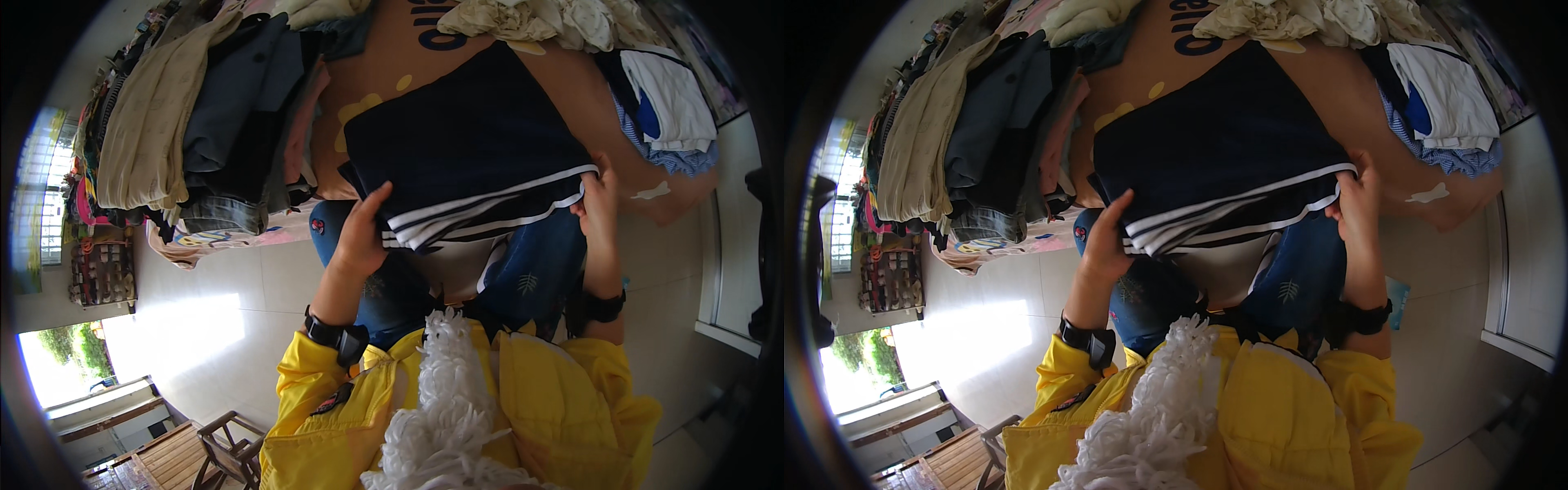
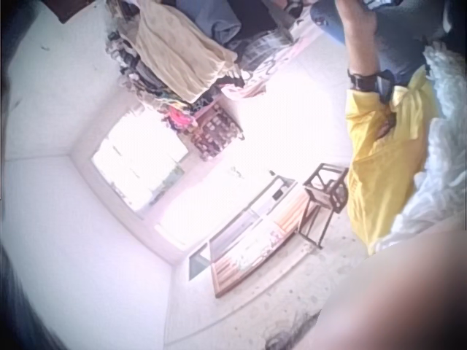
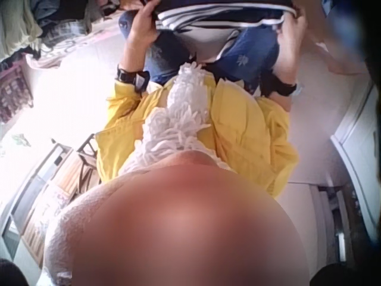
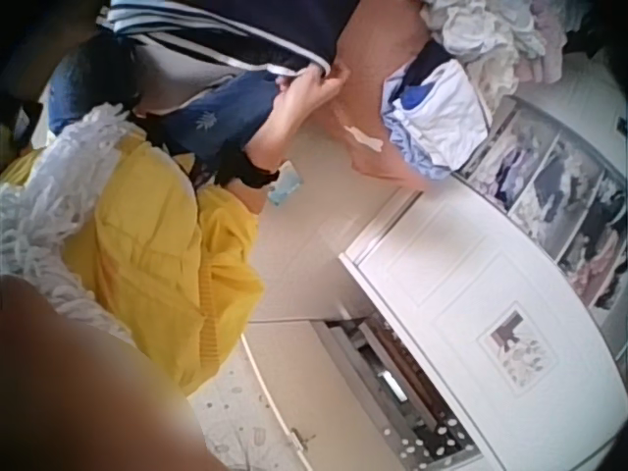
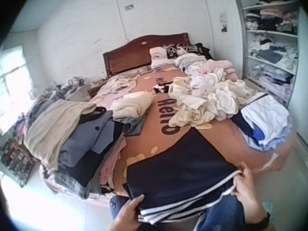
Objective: The person sits on the floor and folds various garments on a bed, including a dark blue jacket and several white items. Each item is smoothed, folded, and stacked on the bed.
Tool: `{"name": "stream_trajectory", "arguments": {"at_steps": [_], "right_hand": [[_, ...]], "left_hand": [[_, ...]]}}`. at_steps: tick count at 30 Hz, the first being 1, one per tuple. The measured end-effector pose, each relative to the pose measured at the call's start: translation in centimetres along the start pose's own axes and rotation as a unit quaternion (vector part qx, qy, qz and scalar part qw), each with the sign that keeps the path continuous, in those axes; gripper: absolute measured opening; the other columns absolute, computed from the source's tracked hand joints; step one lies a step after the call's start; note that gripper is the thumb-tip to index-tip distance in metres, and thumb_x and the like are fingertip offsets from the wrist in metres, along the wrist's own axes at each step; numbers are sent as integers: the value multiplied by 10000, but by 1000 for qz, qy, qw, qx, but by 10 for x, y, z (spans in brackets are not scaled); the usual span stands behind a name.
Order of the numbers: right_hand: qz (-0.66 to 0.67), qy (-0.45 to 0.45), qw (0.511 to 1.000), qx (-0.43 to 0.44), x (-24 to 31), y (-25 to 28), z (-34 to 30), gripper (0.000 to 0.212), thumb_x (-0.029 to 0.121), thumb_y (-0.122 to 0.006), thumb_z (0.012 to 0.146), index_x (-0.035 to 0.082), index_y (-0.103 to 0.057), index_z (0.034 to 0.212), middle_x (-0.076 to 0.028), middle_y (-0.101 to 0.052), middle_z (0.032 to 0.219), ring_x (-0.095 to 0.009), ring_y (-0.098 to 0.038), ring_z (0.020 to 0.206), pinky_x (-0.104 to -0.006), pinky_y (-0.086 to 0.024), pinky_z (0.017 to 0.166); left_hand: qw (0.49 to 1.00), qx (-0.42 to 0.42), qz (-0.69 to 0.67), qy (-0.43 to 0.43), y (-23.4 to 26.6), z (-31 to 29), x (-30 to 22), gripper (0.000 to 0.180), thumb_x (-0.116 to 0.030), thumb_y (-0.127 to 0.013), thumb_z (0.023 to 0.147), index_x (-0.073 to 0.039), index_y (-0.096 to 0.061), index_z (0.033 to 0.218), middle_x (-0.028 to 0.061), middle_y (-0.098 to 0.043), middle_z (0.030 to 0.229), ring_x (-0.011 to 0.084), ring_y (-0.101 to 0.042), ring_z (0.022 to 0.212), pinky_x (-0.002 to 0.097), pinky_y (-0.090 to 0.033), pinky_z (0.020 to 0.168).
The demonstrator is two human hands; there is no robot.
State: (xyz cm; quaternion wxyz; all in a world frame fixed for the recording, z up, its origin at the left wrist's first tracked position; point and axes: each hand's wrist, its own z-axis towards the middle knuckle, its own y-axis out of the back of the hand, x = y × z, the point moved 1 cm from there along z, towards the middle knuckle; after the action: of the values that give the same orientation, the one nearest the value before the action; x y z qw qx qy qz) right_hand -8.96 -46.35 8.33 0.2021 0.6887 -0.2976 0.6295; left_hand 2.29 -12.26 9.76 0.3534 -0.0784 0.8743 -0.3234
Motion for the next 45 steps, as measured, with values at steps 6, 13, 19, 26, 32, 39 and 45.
{"name": "stream_trajectory", "arguments": {"at_steps": [6,13,19,26,32,39,45], "right_hand": [[305,-106,942,88,-57,19,-11,449,180,-560,939,56,-453,1357,-108,-575,1246,-222,-591,1095,-368,-497,924],[153,-320,854,380,-118,-31,-94,727,572,-677,817,48,-467,1276,-122,-479,1319,-245,-441,1253,-421,-289,1113],[353,-204,825,391,-82,-102,-98,1060,778,-665,585,53,-502,1340,-85,-494,1400,-235,-397,1342,-435,-303,1123],[355,-248,894,114,-21,-105,-93,71,122,-583,923,91,-637,958,-23,-659,864,-143,-645,867,-289,-524,807],[296,-75,930,202,2,-77,-97,92,-1,-565,847,67,-619,818,-31,-628,794,-152,-627,692,-271,-510,658],[123,74,946,291,9,-35,-109,130,2,-509,843,45,-585,940,-86,-634,1019,-221,-629,914,-315,-516,825],[46,-27,968,246,34,-31,-103,89,59,-632,773,87,-631,857,-63,-623,1016,-229,-620,909,-312,-493,838]], "left_hand": [[996,21,-50,77,16,0,6,328,-297,-541,975,0,-621,1088,126,-696,1010,259,-683,932,386,-570,836],[973,101,-171,121,-4,-13,6,372,-320,-528,963,25,-631,1058,130,-709,964,258,-700,873,365,-595,782],[992,57,-66,92,-15,-32,15,463,-360,-508,969,43,-570,1189,156,-675,1096,259,-681,965,358,-576,847],[993,93,66,11,-4,-40,43,427,-232,-642,939,-76,-504,1313,25,-604,1244,157,-554,1176,298,-476,948],[939,308,-154,-26,8,-37,57,1006,-792,-523,745,-104,-371,1463,118,-446,1454,292,-394,1352,465,-304,1123],[802,400,-426,122,12,-26,64,1222,-957,-372,615,-92,-342,1479,169,-397,1485,351,-380,1361,542,-265,1132],[939,320,-56,109,10,-56,26,860,-63,-794,756,-23,-314,1468,150,-474,1417,263,-490,1287,393,-380,1090]]}}
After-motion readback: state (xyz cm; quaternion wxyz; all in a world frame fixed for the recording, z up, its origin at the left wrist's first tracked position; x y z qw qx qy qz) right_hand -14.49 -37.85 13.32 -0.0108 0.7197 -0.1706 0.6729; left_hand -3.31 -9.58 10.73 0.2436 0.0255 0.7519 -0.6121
